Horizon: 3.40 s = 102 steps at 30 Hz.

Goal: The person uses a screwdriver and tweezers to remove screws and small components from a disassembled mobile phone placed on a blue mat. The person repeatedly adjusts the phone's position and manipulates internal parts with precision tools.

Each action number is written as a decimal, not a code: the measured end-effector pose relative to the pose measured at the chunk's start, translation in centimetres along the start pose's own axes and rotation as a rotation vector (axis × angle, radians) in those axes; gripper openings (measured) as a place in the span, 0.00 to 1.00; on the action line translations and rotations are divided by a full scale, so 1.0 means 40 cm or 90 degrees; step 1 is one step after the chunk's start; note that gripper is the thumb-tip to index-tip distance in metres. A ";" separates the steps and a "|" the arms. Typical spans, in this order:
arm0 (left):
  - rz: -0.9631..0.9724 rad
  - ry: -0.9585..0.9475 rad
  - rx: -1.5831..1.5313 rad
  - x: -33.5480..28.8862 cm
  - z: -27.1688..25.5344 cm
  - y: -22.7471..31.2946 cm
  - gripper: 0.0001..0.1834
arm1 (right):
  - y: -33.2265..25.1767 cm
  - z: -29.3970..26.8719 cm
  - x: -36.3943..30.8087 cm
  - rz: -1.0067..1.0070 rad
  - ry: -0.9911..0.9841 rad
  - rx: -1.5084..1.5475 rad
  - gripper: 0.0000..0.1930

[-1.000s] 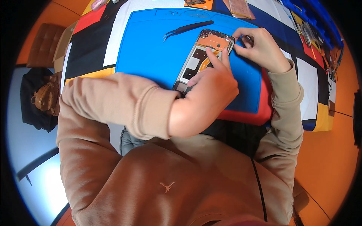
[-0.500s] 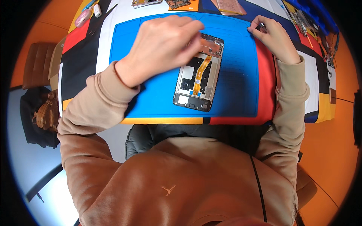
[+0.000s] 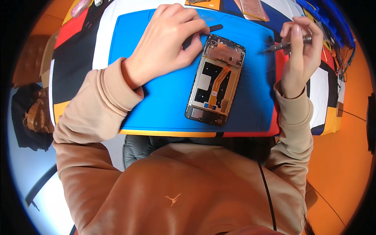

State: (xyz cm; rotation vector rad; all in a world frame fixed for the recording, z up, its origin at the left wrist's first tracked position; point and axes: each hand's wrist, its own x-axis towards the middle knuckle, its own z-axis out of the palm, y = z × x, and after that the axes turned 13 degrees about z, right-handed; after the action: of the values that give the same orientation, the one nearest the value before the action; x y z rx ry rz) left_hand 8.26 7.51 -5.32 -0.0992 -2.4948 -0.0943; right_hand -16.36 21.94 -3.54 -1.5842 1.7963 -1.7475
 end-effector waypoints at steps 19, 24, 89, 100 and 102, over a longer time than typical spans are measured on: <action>0.134 -0.024 -0.192 -0.016 0.011 0.006 0.08 | -0.039 0.112 -0.003 0.028 -0.057 0.083 0.15; 0.111 -0.057 -0.220 -0.015 0.004 0.008 0.09 | 0.007 0.147 -0.008 -0.086 -0.045 0.035 0.14; 0.050 -0.027 -0.173 -0.010 0.001 0.004 0.08 | -0.036 0.163 0.040 -0.191 -0.139 -0.119 0.14; 0.047 -0.050 -0.182 -0.007 -0.003 0.004 0.09 | -0.023 0.167 0.032 -0.162 -0.075 -0.110 0.14; 0.051 -0.058 -0.175 -0.006 -0.004 0.002 0.08 | -0.021 0.170 0.031 -0.162 -0.052 -0.123 0.15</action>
State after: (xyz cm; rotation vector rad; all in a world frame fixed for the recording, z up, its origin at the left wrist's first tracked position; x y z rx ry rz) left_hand 8.53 7.56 -5.34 -0.3245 -2.5515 -0.4067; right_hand -11.47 17.04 -4.24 -2.0094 1.8403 -1.6179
